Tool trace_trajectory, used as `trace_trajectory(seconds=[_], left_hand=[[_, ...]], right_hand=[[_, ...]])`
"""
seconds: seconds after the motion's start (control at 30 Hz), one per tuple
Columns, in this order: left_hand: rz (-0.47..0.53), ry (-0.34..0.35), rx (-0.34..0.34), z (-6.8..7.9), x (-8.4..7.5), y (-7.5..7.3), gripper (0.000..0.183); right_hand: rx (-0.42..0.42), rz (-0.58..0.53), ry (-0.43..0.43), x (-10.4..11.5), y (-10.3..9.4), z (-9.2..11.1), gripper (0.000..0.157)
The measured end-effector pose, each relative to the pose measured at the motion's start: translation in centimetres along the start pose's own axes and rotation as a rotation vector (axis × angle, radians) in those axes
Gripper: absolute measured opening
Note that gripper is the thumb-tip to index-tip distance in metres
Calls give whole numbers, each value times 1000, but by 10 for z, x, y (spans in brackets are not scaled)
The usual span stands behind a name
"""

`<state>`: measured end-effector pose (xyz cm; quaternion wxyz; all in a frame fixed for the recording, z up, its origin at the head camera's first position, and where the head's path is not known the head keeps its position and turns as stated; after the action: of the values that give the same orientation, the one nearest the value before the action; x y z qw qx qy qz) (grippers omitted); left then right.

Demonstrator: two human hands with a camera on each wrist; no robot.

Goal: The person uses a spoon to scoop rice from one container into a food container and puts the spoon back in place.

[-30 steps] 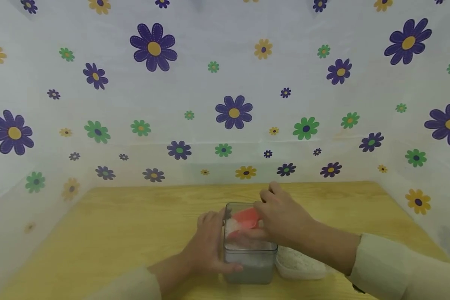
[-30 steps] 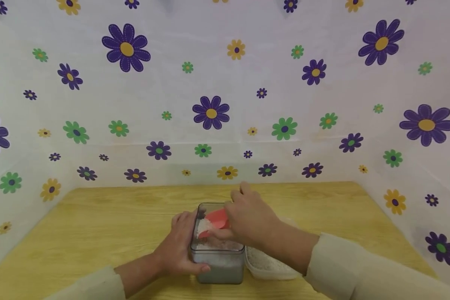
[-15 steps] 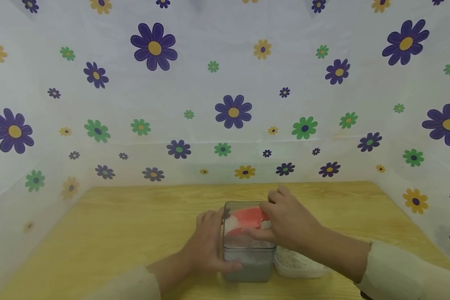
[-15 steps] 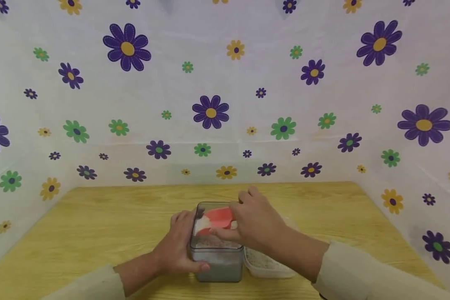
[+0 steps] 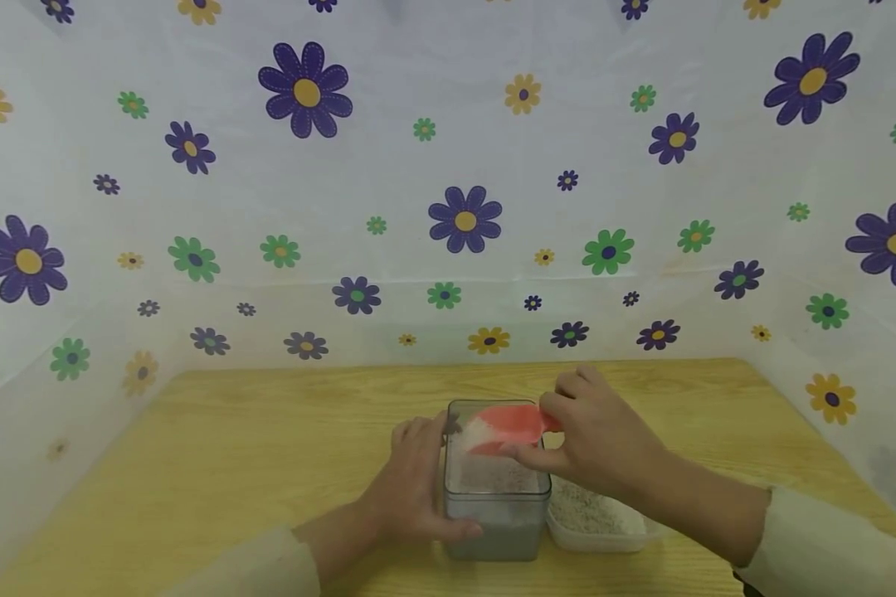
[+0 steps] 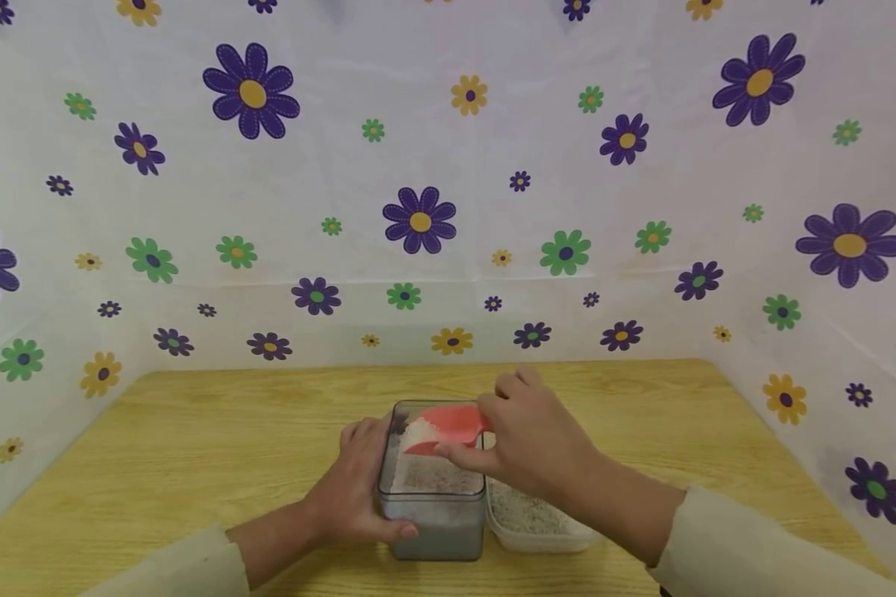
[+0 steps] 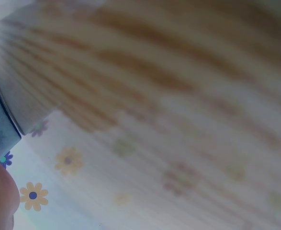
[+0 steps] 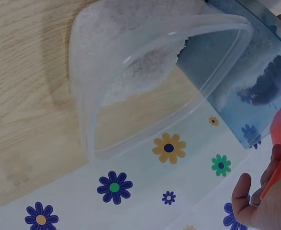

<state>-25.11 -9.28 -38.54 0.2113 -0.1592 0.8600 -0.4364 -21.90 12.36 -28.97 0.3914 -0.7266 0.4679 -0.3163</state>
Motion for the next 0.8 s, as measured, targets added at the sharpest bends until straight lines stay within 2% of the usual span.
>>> trace_trajectory(seconds=[0.27, 0.37, 0.57, 0.8], left_hand=[[18, -39, 10, 0, -1, -1, 113], [8, -34, 13, 0, -1, -1, 112], [-17, -4, 4, -1, -2, 0, 113], [-9, 3, 4, -1, -3, -1, 114]], right_hand=[[-128, -22, -15, -18, -22, 0, 48], [-171, -25, -30, -28, -27, 4, 48], [-202, -31, -25, -48, -33, 15, 48], [-201, -33, 30, -71, -31, 34, 40]])
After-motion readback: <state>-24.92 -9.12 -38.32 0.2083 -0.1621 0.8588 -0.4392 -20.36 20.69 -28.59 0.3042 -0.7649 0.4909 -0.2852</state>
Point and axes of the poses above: each hand's wrist, its own z-axis away from the middle knuckle, its own y-axis out of the palm, x = y × z, the point moved 3 cm from there along -z, towards the middle knuckle, and after that the axes turned 13 degrees about y, right-handed, at the moved point
